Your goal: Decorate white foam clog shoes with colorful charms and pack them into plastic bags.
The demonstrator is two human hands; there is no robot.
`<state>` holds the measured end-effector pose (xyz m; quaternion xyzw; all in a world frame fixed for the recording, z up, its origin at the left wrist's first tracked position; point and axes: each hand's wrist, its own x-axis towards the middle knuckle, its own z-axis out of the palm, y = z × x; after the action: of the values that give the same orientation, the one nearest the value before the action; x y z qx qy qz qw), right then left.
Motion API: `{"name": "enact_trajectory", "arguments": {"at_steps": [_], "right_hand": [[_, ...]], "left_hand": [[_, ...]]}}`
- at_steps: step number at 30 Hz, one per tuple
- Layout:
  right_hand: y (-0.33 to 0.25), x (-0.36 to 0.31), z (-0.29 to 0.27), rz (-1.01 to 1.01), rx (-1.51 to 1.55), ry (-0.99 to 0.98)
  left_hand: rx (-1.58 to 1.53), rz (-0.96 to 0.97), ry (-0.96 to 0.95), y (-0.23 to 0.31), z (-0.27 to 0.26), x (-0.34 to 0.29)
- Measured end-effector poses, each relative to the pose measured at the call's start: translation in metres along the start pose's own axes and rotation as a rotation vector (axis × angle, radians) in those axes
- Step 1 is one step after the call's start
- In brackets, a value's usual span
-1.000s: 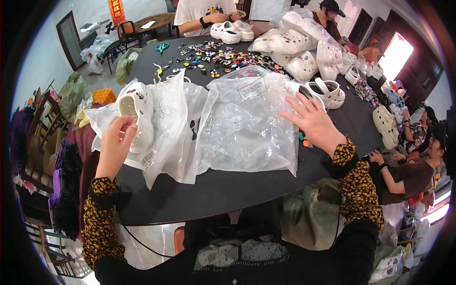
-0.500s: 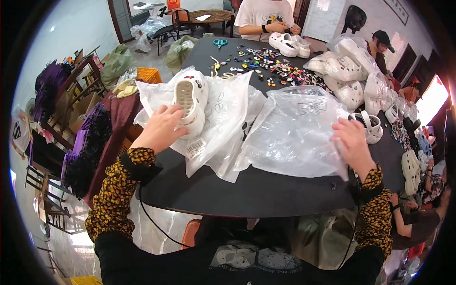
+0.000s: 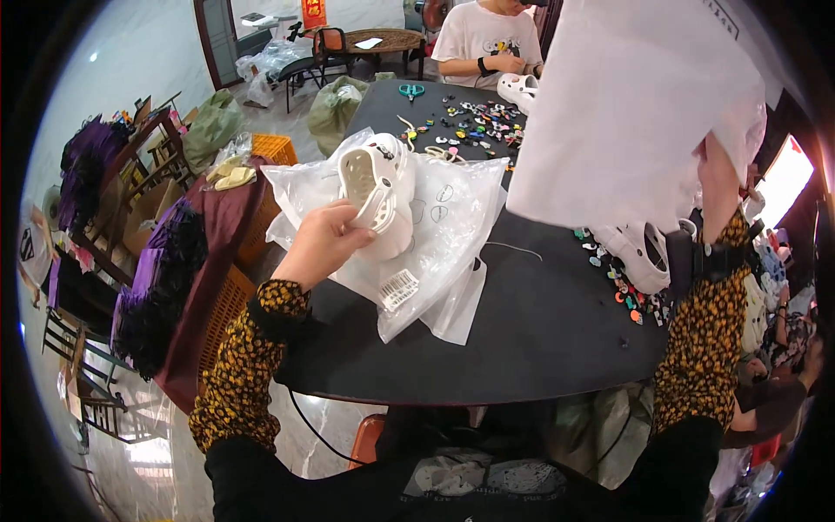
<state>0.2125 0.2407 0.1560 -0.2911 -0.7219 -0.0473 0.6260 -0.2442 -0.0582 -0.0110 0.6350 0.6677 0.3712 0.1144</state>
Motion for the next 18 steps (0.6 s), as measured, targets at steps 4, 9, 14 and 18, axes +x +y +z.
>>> {"name": "enact_trajectory", "arguments": {"at_steps": [4, 9, 14, 18], "right_hand": [[-0.041, 0.016, 0.029, -0.120, 0.101, 0.147], [-0.154, 0.007, 0.101, -0.248, 0.230, 0.330], [-0.207, 0.020, 0.140, -0.340, 0.128, 0.477], [-0.236, -0.023, 0.195, -0.256, -0.335, -0.091]], "left_hand": [[-0.309, 0.003, 0.080, 0.004, -0.019, -0.013], [-0.377, 0.001, 0.256, 0.019, -0.055, -0.046], [-0.441, -0.017, 0.353, 0.008, -0.074, -0.073], [-0.425, -0.034, 0.414, -0.001, -0.084, -0.092]]}}
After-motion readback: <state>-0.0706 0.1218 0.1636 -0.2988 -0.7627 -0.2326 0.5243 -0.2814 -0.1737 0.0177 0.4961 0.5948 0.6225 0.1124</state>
